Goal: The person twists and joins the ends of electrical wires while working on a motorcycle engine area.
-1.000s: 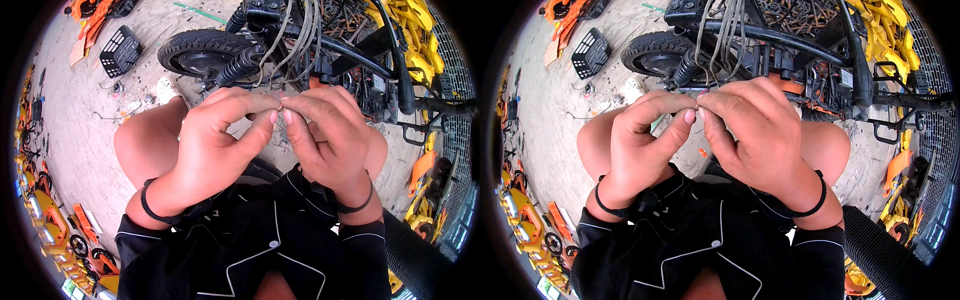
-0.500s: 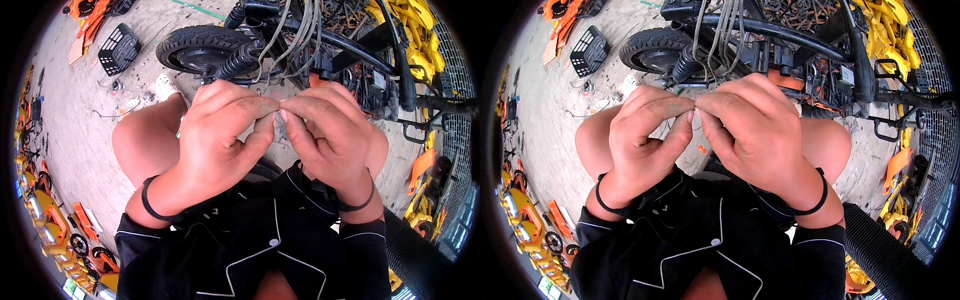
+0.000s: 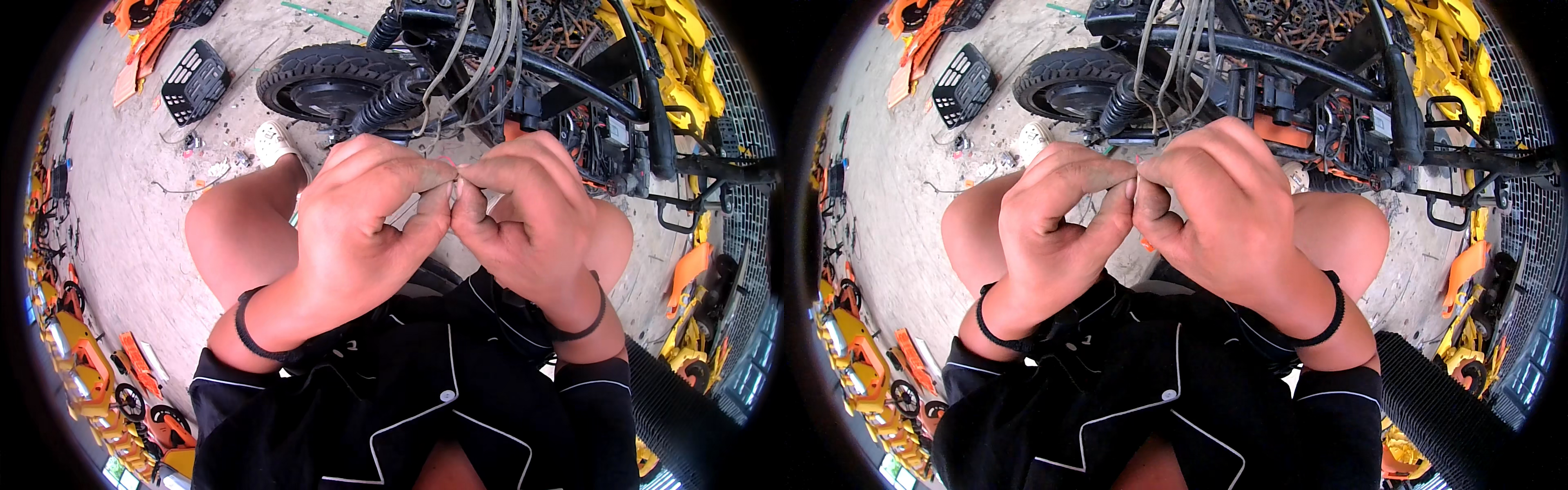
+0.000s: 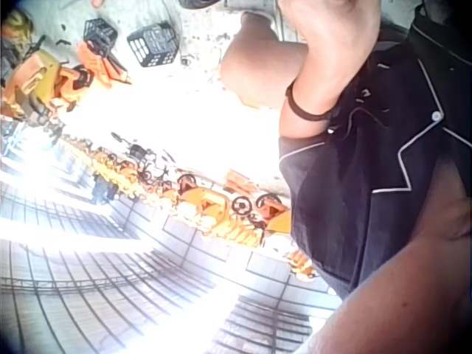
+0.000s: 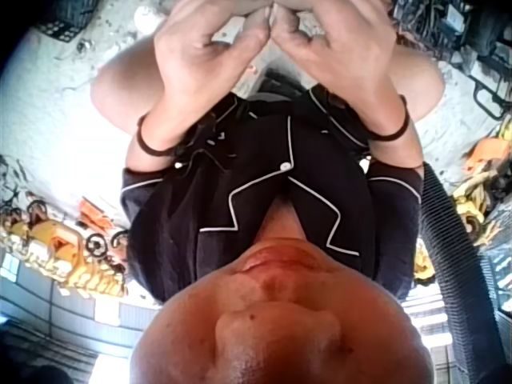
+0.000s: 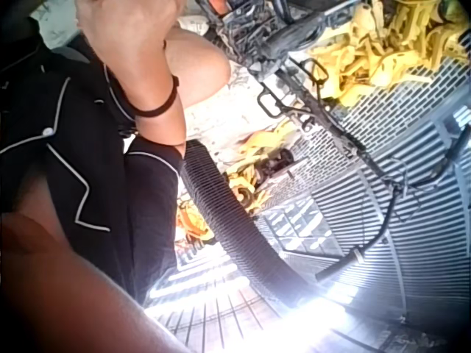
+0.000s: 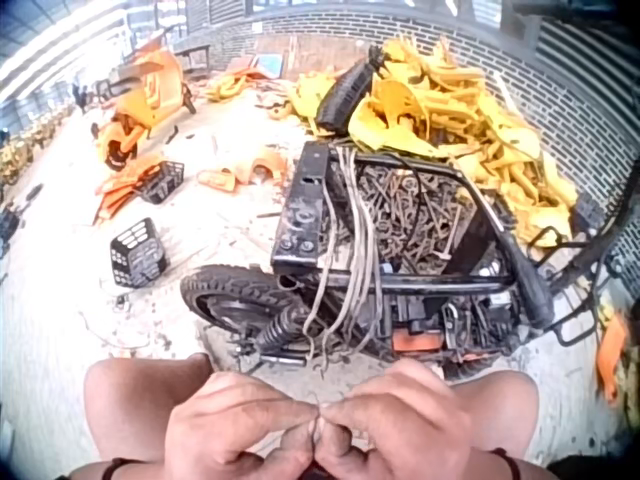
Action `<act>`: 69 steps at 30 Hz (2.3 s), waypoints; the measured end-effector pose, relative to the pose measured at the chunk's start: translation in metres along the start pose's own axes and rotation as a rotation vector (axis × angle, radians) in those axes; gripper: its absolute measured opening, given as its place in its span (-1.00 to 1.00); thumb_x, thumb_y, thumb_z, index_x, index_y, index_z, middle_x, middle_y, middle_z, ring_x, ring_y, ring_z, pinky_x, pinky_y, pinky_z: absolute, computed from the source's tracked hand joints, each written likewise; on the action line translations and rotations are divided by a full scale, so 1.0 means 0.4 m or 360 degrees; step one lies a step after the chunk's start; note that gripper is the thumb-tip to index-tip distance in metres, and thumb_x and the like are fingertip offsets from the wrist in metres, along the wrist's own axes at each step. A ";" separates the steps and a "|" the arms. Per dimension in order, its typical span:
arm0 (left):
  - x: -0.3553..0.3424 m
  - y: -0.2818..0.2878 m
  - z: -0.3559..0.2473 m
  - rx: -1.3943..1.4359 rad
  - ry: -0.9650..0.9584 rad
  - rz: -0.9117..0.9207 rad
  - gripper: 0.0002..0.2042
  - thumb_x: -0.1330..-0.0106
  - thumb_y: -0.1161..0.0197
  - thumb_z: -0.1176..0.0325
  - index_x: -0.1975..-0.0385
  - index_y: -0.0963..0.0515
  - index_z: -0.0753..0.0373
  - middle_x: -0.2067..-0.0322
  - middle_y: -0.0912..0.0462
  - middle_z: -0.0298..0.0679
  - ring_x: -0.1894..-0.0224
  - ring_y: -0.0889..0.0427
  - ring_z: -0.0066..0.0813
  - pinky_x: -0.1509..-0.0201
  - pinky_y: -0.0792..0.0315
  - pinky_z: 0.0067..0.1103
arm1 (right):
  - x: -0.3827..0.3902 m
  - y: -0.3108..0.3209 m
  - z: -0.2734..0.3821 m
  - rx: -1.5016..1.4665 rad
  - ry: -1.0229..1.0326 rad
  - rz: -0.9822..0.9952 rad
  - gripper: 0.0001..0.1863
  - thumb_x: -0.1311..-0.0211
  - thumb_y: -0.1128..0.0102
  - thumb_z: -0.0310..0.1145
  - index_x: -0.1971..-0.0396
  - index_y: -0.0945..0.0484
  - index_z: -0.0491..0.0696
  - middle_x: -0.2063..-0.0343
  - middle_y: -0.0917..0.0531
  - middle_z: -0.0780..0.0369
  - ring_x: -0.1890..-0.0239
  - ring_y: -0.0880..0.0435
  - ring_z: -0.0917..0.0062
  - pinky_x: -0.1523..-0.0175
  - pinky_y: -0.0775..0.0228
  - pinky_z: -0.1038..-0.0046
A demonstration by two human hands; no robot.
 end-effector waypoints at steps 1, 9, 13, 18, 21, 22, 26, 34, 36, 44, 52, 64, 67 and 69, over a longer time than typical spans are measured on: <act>-0.002 0.002 0.001 0.0005 0.0006 0.0015 -0.81 -0.09 -0.43 0.68 0.29 -0.72 0.34 0.33 -0.73 -0.20 0.26 -0.66 -0.32 0.13 -0.53 -0.48 | -0.001 0.001 -0.002 -0.0010 -0.0018 0.0006 -0.72 0.17 -0.47 -0.64 0.41 -0.63 -0.06 0.46 -0.68 0.26 0.43 -0.62 0.37 0.34 -0.49 0.42; -0.009 0.010 0.003 0.0190 0.0072 0.0088 -0.82 -0.11 -0.42 0.68 0.28 -0.71 0.34 0.29 -0.76 -0.20 0.23 -0.67 -0.35 0.09 -0.51 -0.49 | 0.002 0.004 -0.018 -0.0170 -0.0229 0.0081 -0.77 0.10 -0.47 -0.62 0.41 -0.64 -0.06 0.46 -0.70 0.26 0.41 -0.67 0.44 0.30 -0.53 0.48; -0.007 0.013 0.010 0.0261 0.0110 0.0084 -0.83 -0.16 -0.42 0.68 0.27 -0.71 0.34 0.27 -0.77 -0.20 0.22 -0.67 -0.37 0.07 -0.51 -0.50 | 0.000 0.005 -0.028 -0.0331 -0.0348 0.0128 -0.83 -0.03 -0.45 -0.61 0.36 -0.70 -0.11 0.41 -0.73 0.25 0.38 -0.70 0.50 0.28 -0.56 0.52; -0.006 0.013 0.015 0.0279 0.0181 0.0058 -0.84 -0.18 -0.41 0.67 0.26 -0.71 0.34 0.27 -0.77 -0.21 0.22 -0.67 -0.39 0.07 -0.51 -0.51 | -0.006 0.009 -0.032 -0.0410 -0.0334 0.0204 -0.83 -0.11 -0.45 -0.61 0.27 -0.74 -0.13 0.35 -0.77 0.20 0.35 -0.73 0.47 0.24 -0.58 0.51; -0.007 0.012 0.014 0.0207 0.0145 0.0040 -0.84 -0.17 -0.42 0.66 0.26 -0.71 0.33 0.28 -0.77 -0.21 0.22 -0.67 -0.37 0.07 -0.51 -0.50 | -0.006 0.011 -0.030 -0.0332 -0.0307 0.0222 -0.82 -0.10 -0.46 -0.61 0.27 -0.74 -0.12 0.34 -0.77 0.20 0.34 -0.73 0.46 0.24 -0.58 0.49; -0.009 0.013 0.009 0.0156 0.0124 0.0039 -0.84 -0.17 -0.43 0.66 0.27 -0.71 0.33 0.28 -0.76 -0.21 0.22 -0.67 -0.36 0.07 -0.51 -0.50 | -0.006 0.011 -0.029 -0.0305 -0.0296 0.0210 -0.82 -0.09 -0.46 -0.61 0.27 -0.74 -0.12 0.35 -0.77 0.20 0.34 -0.73 0.45 0.24 -0.58 0.48; -0.007 0.006 0.003 0.0020 0.0018 -0.0020 -0.82 -0.13 -0.45 0.65 0.28 -0.71 0.32 0.30 -0.75 -0.21 0.25 -0.67 -0.31 0.09 -0.52 -0.48 | -0.002 0.008 -0.021 -0.0183 -0.0237 0.0110 -0.80 -0.04 -0.48 -0.60 0.30 -0.73 -0.10 0.37 -0.76 0.22 0.34 -0.72 0.40 0.25 -0.57 0.46; -0.007 0.000 -0.015 -0.0258 -0.0153 0.0010 -0.78 -0.05 -0.47 0.66 0.29 -0.71 0.31 0.32 -0.72 -0.20 0.27 -0.67 -0.27 0.17 -0.54 -0.46 | -0.003 0.006 -0.002 0.0088 -0.0050 0.0019 -0.76 0.16 -0.49 -0.61 0.42 -0.67 -0.07 0.45 -0.69 0.25 0.40 -0.66 0.36 0.32 -0.52 0.42; -0.008 0.000 -0.014 -0.0241 -0.0165 0.0020 -0.78 -0.05 -0.47 0.66 0.28 -0.71 0.31 0.32 -0.72 -0.20 0.27 -0.66 -0.28 0.17 -0.54 -0.47 | -0.003 0.007 0.000 0.0093 -0.0037 0.0014 -0.75 0.19 -0.48 -0.62 0.44 -0.66 -0.06 0.46 -0.68 0.25 0.41 -0.65 0.36 0.33 -0.52 0.42; -0.016 0.005 -0.010 0.0021 -0.0069 0.0088 -0.78 -0.07 -0.42 0.69 0.28 -0.70 0.32 0.32 -0.74 -0.21 0.27 -0.67 -0.31 0.14 -0.52 -0.48 | -0.003 0.016 -0.002 0.0027 -0.0116 0.0042 -0.75 0.18 -0.47 -0.61 0.43 -0.64 -0.04 0.47 -0.68 0.26 0.40 -0.66 0.36 0.30 -0.52 0.42; -0.015 0.006 -0.005 0.0108 -0.0005 0.0123 -0.80 -0.08 -0.42 0.67 0.30 -0.71 0.31 0.31 -0.75 -0.22 0.26 -0.65 -0.34 0.11 -0.52 -0.48 | -0.001 0.017 -0.013 -0.0034 -0.0207 0.0048 -0.77 0.15 -0.47 -0.58 0.45 -0.64 -0.03 0.47 -0.69 0.29 0.38 -0.67 0.40 0.28 -0.53 0.45; -0.017 0.007 -0.003 0.0185 0.0024 0.0172 -0.81 -0.09 -0.41 0.67 0.30 -0.70 0.29 0.32 -0.75 -0.24 0.25 -0.64 -0.35 0.09 -0.50 -0.46 | -0.002 0.014 -0.030 -0.0073 -0.0297 0.0062 -0.80 0.11 -0.43 -0.60 0.46 -0.64 -0.03 0.47 -0.71 0.29 0.41 -0.69 0.44 0.27 -0.55 0.47; -0.016 0.010 -0.015 0.0217 0.0058 0.0242 -0.82 -0.10 -0.40 0.67 0.30 -0.70 0.30 0.32 -0.75 -0.23 0.25 -0.65 -0.33 0.09 -0.50 -0.46 | 0.003 0.014 -0.055 -0.0143 -0.0442 0.0011 -0.82 0.07 -0.42 -0.62 0.44 -0.66 -0.06 0.47 -0.71 0.28 0.42 -0.67 0.51 0.27 -0.53 0.50; -0.012 0.012 -0.026 0.0240 0.0050 0.0265 -0.83 -0.13 -0.39 0.66 0.30 -0.70 0.31 0.32 -0.75 -0.22 0.25 -0.65 -0.32 0.08 -0.51 -0.46 | 0.008 0.018 -0.081 -0.0232 -0.0575 -0.0062 -0.84 0.02 -0.41 -0.62 0.42 -0.67 -0.08 0.47 -0.70 0.29 0.43 -0.65 0.57 0.27 -0.52 0.53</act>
Point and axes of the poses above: each hand's wrist, its own x-axis away from the middle knuckle, its own y-axis out of the back of the hand, z = x × y, the point moved 5 cm from there along -x, towards the middle knuckle
